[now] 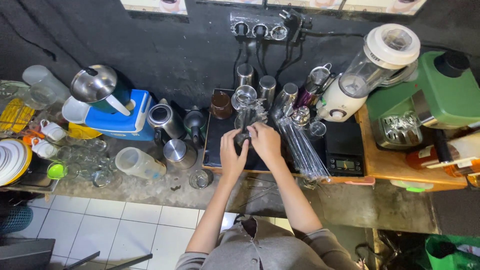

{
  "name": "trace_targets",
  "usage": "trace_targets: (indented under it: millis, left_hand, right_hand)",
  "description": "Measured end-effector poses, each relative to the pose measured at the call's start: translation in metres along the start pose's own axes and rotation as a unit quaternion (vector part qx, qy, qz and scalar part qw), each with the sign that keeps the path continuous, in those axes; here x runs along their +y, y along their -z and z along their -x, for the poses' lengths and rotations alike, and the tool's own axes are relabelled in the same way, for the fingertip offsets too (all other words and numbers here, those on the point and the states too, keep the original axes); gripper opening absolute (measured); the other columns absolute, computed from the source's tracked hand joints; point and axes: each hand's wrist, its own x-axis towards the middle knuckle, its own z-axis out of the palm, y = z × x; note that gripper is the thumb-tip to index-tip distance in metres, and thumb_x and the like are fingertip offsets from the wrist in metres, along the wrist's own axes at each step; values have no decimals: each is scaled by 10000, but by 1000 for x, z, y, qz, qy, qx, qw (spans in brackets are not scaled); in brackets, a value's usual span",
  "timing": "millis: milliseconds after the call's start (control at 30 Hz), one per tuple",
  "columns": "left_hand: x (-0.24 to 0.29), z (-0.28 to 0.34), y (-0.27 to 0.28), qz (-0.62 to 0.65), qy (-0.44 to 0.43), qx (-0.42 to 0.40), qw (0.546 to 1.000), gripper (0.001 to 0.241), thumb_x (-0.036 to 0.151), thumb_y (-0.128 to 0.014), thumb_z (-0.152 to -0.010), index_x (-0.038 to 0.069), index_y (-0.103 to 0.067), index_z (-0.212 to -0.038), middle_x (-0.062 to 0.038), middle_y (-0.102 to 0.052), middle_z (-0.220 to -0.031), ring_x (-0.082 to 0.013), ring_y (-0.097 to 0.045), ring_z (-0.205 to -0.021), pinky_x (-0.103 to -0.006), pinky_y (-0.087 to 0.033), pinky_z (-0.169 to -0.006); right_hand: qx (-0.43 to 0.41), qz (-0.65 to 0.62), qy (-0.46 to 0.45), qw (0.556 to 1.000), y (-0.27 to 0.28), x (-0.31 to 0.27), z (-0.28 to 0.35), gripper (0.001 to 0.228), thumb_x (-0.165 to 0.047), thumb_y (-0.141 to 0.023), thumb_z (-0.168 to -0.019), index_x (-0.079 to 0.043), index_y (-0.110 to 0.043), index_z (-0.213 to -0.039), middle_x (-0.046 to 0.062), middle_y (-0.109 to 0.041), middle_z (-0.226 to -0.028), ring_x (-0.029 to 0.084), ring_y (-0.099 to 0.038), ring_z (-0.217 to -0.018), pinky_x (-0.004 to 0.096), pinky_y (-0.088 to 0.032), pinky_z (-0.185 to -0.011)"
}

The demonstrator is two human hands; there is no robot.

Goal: The person wipes several metal straws with a cloth and places them into a glass, then wipes a bundle of plastic straws and sets them back on the counter.

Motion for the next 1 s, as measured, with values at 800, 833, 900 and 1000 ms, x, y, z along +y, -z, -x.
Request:
trace_targets:
  millis: [800, 833, 900, 1000]
  left_hand:
    - [39, 60, -151, 89, -148, -364, 915, 280, 155, -658, -936, 36, -629, -1188, -130, -668, -1213, -345, -585, -1185, -458, -448, -964]
    - [36, 66, -159, 84, -150, -379, 909, 308, 162, -662, -920, 33, -630, -1198, -134, -664, -1233, -341, -576, -1224, -464, -442, -979]
    - [27, 82, -173, 72, -150, -409, 897, 363, 175, -669, -889, 26, -632, -1219, -144, -655, -1274, -333, -558, -1303, -475, -431, -1011]
    - [11, 96, -188, 41, -173, -442, 879, 412, 187, -669, -902, 14, -633, -1274, -160, -625, -1381, -351, -464, -1414, -490, -387, -1109]
  right_hand:
    - [124, 152, -247, 949, 58, 218, 128, 105, -116, -729, -845, -98, -732, -949, 99, -713, -968, 352, -710, -854, 456, -556, -734]
    - [125, 147, -254, 948, 60, 223, 133, 116, -129, -747, -824, -93, -734, -934, 103, -705, -957, 358, -704, -841, 461, -553, -723]
    - [124, 134, -269, 946, 62, 228, 145, 149, -156, -782, -783, -82, -737, -904, 112, -687, -935, 371, -693, -816, 470, -548, -702]
    - [126, 121, -275, 945, 58, 235, 153, 85, -161, -781, -802, -92, -743, -834, 96, -681, -919, 359, -693, -811, 464, -551, -701]
